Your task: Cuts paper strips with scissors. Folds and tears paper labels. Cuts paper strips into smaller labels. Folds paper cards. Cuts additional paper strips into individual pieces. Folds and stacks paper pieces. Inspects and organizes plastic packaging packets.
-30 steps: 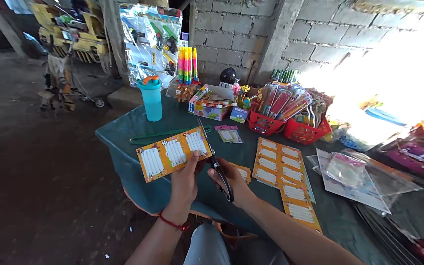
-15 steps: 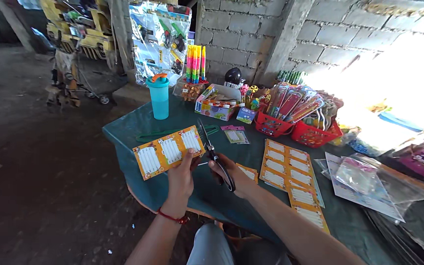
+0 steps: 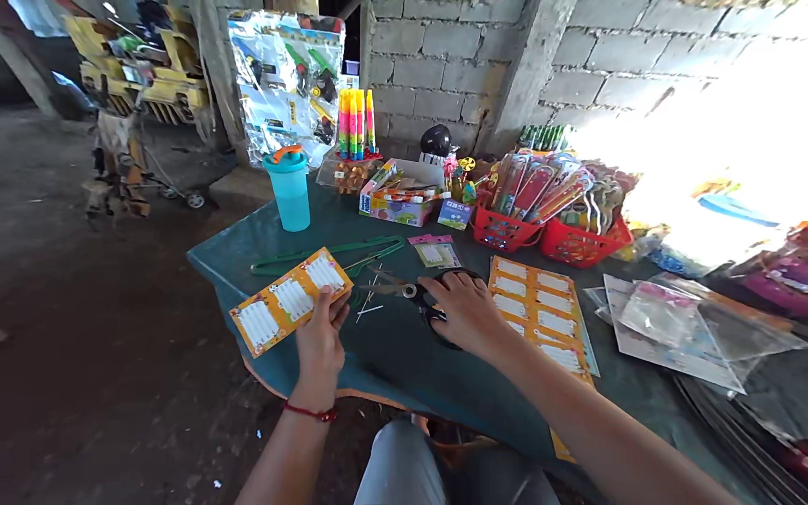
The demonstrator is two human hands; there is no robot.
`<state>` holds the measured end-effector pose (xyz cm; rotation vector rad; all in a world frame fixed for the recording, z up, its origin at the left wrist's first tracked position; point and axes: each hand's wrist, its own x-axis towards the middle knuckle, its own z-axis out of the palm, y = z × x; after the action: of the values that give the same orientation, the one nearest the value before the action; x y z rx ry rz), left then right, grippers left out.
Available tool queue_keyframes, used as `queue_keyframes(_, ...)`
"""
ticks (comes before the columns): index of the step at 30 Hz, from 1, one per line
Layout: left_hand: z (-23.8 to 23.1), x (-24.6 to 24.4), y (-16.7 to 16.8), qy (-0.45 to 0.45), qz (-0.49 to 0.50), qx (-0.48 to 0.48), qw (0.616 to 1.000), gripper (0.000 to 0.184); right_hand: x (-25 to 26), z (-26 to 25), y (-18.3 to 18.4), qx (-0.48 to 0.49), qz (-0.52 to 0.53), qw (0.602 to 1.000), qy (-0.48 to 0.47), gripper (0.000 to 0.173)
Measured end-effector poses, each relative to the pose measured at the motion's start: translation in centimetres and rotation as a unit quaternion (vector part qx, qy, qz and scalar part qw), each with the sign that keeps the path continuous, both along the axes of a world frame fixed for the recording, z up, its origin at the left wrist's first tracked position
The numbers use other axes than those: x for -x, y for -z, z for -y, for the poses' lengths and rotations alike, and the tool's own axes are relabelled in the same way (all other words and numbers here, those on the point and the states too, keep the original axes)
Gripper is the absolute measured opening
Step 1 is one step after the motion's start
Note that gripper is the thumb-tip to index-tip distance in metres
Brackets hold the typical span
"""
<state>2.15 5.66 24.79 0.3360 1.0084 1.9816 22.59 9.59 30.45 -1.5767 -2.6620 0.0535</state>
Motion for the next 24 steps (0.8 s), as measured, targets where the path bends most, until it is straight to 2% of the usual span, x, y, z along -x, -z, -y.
queue_keyframes(4,-0.7,-0.5,-0.2,0.035,-0.06,0.021,0.997,0.028,-0.7,0.4,0.3,-0.014,0.0,1.0,-0.009,0.068)
queue_keyframes(9,-2.4,-0.8,-0.4,0.135,-0.164,0.018,0.977,0.037,-0.8,1.1,0.1,-0.019,0.002,0.999,-0.042,0.068)
queue_keyframes(14,-4.0,-0.8,0.0,0.213,-0.197,-0.009,0.957,0.023,-1.2,1.0,-0.1,-0.016,0.002,0.999,-0.052,0.069)
queue_keyframes(16,-4.6,-0.5,-0.1,0.207,-0.205,-0.008,0.957,0.021,-1.8,0.8,-0.2,-0.012,0.0,0.999,-0.05,0.07)
queue_keyframes(21,-6.3,1.0,-0.3,0.128,-0.2,0.016,0.971,0.018,-3.4,0.7,0.0,-0.016,-0.008,0.999,-0.045,0.069)
queue_keyframes(24,-6.5,1.4,-0.1,0.083,-0.216,0.025,0.972,0.038,-4.1,0.7,0.1,-0.008,0.001,0.999,-0.038,0.069)
